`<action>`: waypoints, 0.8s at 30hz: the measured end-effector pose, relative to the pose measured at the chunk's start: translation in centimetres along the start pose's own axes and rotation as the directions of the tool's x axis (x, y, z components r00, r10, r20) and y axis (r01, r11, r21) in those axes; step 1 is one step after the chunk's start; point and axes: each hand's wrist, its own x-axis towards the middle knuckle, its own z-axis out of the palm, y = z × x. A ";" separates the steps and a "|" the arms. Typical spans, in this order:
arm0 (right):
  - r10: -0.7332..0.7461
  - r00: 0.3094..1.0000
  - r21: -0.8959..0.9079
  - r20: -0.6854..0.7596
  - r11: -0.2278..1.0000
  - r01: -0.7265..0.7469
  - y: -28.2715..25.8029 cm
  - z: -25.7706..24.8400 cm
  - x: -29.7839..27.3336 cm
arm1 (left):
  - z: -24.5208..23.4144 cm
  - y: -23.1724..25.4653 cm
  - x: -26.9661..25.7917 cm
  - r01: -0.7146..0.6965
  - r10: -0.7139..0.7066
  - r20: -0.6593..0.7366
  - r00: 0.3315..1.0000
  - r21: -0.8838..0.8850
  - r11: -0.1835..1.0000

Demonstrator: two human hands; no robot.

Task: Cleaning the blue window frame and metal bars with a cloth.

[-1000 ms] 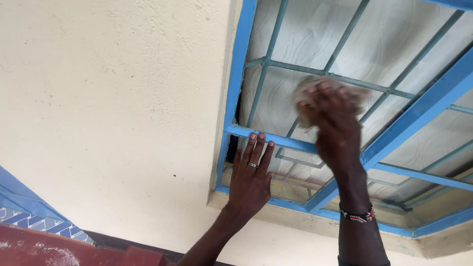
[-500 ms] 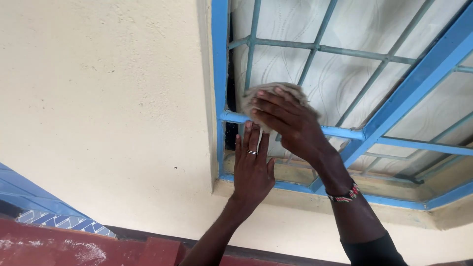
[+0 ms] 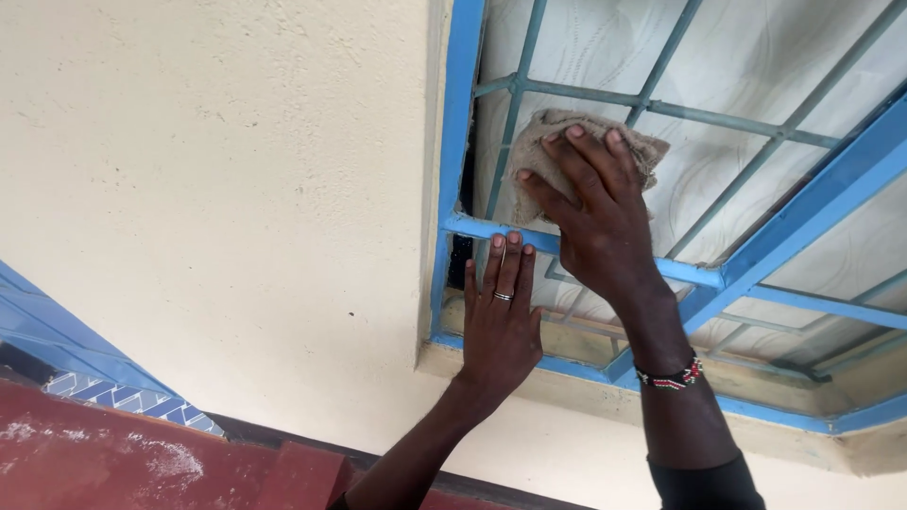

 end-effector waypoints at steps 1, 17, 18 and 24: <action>-0.049 0.995 -0.019 0.091 0.999 0.051 0.5 -0.1 -0.4 | -0.1 -0.2 0.0 -0.006 0.006 -0.004 1.000 0.019 1.000; -0.021 0.996 0.006 0.086 1.000 0.020 0.3 4.0 -1.5 | 1.4 -0.5 0.1 -0.001 0.002 -0.012 1.000 0.028 1.000; -0.023 0.996 0.010 0.088 1.000 0.022 1.0 3.5 -1.6 | 1.1 -0.5 0.2 0.003 -0.003 -0.013 1.000 0.030 1.000; 0.152 0.953 -0.078 -0.261 0.981 -0.178 1.0 5.3 -0.6 | 0.8 -0.7 0.1 -0.020 0.026 -0.065 0.998 0.090 0.996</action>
